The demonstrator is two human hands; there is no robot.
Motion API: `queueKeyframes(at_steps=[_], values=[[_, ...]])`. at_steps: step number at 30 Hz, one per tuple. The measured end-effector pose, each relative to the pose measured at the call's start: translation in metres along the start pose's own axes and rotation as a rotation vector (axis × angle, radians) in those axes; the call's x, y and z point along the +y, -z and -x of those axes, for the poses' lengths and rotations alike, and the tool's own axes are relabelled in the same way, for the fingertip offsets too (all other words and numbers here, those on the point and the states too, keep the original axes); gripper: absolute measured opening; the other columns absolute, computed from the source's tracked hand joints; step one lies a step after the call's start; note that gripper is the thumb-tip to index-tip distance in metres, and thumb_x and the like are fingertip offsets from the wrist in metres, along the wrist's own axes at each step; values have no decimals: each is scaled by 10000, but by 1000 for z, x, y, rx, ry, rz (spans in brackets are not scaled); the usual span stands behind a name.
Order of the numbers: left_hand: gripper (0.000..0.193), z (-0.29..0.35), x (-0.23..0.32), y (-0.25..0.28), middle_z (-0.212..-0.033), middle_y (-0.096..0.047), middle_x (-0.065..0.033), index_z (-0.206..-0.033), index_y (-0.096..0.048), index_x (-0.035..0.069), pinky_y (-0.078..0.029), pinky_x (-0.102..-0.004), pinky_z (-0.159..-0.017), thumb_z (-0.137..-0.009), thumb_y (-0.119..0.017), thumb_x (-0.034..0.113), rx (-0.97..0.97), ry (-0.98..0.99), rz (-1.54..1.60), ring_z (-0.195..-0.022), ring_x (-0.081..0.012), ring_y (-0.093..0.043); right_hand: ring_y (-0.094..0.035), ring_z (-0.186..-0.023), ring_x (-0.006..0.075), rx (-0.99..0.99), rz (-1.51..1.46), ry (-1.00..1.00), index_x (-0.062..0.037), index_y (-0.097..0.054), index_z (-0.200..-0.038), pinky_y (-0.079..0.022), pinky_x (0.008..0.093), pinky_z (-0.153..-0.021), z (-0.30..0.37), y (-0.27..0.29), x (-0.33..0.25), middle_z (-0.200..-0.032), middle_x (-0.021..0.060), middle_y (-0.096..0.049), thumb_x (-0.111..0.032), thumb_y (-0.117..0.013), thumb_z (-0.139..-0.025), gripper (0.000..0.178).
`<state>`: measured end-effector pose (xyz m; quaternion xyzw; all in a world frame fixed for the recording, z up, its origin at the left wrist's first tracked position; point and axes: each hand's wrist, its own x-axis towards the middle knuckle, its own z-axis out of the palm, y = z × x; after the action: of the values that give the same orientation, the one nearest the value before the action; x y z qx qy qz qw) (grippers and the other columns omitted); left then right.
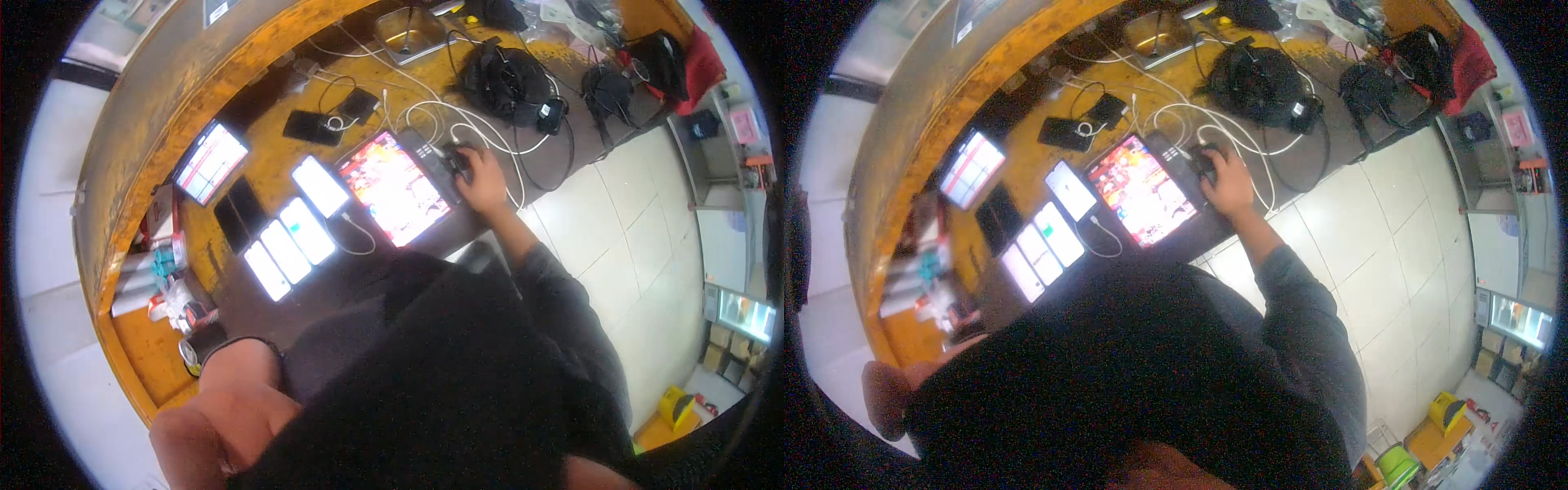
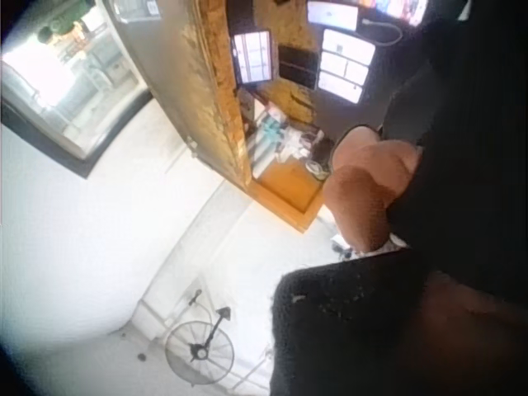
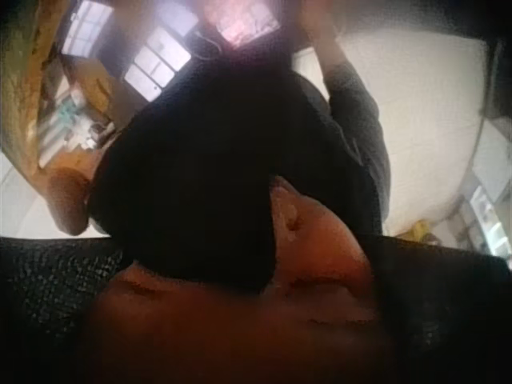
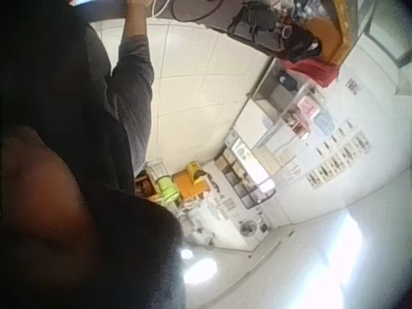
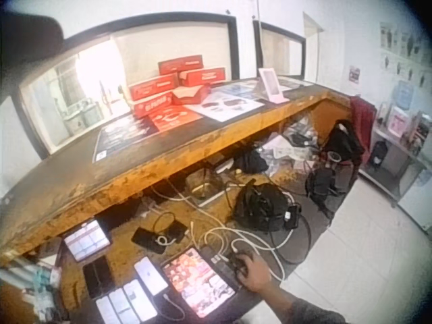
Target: The person packs snack boxes into clear plastic bags at a counter. They open the bags, insert the boxes, and seal them before placing them on a nearby wooden counter.
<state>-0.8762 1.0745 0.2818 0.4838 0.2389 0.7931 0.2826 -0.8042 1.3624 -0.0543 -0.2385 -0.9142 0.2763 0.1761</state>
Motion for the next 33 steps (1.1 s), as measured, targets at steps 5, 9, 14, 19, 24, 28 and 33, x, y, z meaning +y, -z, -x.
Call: queueKeyframes(at_steps=[5,9,14,19,24,28,33], values=[[222,-6,-7,8,-925,-534,-135,-1017,-469,30,-446,-392,-875,-855,-607,93,-31,2,73,-907,-252,-550,-506,-1127,372,-48,-23,-6,-172,-537,-1225,-434,443,-945,0,1,1,-1228,180,-501,-173,-678,-714,530],[221,-2,-5,21,-918,-565,-163,-1037,-479,13,-477,-420,-873,-880,-593,119,-76,-5,177,-899,-277,-582,-495,-1140,385,-46,-40,29,-187,-517,-1247,-422,454,-961,-3,-1,2,-1218,198,-498,-181,-675,-721,549],[235,4,6,75,-909,-604,-199,-1062,-493,-8,-515,-455,-872,-911,-574,152,-237,218,228,-890,-308,-621,-502,-1135,378,-12,-21,-6,-175,-532,-1227,-428,447,-954,0,6,2,-1245,192,-490,-171,-665,-725,519],[208,13,-72,166,-1002,-630,-84,-1055,-618,25,-462,-311,-808,-861,-546,50,-135,1006,-812,-923,-173,-596,-500,-1146,378,-61,-57,-22,-161,-540,-1217,-434,446,-945,-3,5,-1,-1275,169,-484,-169,-678,-705,530],[287,55,-164,344,-1164,-574,-128,-1142,-599,72,-441,-398,-931,-856,-590,92,190,649,-1577,-1023,-288,-571,-515,-1113,360,-65,-54,-33,-189,-534,-1223,-453,438,-924,-5,9,-2,-1277,155,-471,-162,-667,-720,520],[456,86,-179,467,-1236,-549,-179,-1308,-502,70,-387,-478,-1000,-870,-577,171,240,694,-2214,-1111,-367,-531,-503,-1125,367,-115,-52,-77,-193,-528,-1231,-442,439,-933,-5,13,-4,-1286,173,-461,-166,-678,-711,541],[484,121,-180,520,-1295,-534,-211,-1352,-472,71,-383,-485,-1016,-911,-520,265,160,962,-2082,-1145,-395,-523,-475,-1182,366,-158,-64,-89,-173,-536,-1235,-423,442,-968,-8,17,-3,-1281,178,-468,-185,-684,-728,528]])
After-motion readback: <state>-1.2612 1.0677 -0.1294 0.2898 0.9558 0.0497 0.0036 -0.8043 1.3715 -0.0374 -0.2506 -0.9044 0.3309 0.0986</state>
